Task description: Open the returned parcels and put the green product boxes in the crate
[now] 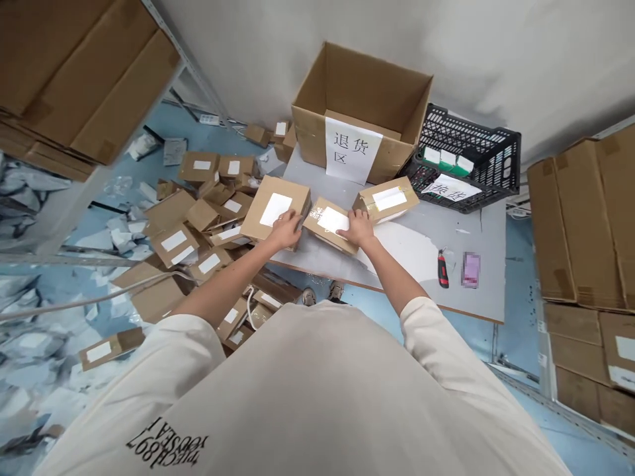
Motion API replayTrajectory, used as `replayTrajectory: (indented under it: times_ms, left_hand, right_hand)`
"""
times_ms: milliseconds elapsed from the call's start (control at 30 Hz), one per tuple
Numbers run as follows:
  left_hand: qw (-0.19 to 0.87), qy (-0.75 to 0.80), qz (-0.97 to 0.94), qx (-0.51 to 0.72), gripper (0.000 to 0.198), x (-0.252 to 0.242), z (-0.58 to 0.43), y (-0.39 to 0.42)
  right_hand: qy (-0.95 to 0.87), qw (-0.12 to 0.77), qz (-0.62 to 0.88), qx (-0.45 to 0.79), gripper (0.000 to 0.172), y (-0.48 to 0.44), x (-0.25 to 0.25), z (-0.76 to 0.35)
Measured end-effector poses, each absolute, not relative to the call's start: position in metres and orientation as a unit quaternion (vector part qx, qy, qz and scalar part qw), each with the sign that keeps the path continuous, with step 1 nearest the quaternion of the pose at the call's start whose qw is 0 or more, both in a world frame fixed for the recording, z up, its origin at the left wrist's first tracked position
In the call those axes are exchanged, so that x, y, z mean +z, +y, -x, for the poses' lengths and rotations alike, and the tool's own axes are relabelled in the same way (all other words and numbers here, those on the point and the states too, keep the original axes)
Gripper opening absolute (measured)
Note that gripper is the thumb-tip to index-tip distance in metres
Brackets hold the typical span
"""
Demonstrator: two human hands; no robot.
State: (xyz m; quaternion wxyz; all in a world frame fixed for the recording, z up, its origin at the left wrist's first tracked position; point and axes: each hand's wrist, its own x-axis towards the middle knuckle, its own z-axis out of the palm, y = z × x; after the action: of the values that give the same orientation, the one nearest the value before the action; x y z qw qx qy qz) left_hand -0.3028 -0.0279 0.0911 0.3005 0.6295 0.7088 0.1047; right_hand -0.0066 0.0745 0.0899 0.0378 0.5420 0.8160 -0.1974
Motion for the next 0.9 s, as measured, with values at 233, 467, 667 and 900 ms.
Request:
replayTrajectory:
  times_ms: [233,467,667,900]
  left_hand:
    - [0.307,0.664,-0.676,0.086,0.075,0.083,0.318,-0.018]
    - [0.324,0.616,-0.712,0.097,0.076,0.081,0.328,-0.022]
    - [0.316,0.585,-0.739,0.109,0.076,0.08,0.334,-0.028]
    - [0.331,0.584,-0.731,0.125,0.074,0.08,0.338,-0.028]
  right_hand:
    - [0.721,-0.003,-0.675,-0.155,0.085,0.037,0.092,0.015]
    - [0.686,0.028,-0.698,-0.202,0.076,0.029,0.104,0.055]
    - [0.711,-0.007,-0.669,-0.216,0.056,0.026,0.101,0.1]
    - [0.744,-0.01,-0.624,-0.239,0.033,0.009,0.097,0.095]
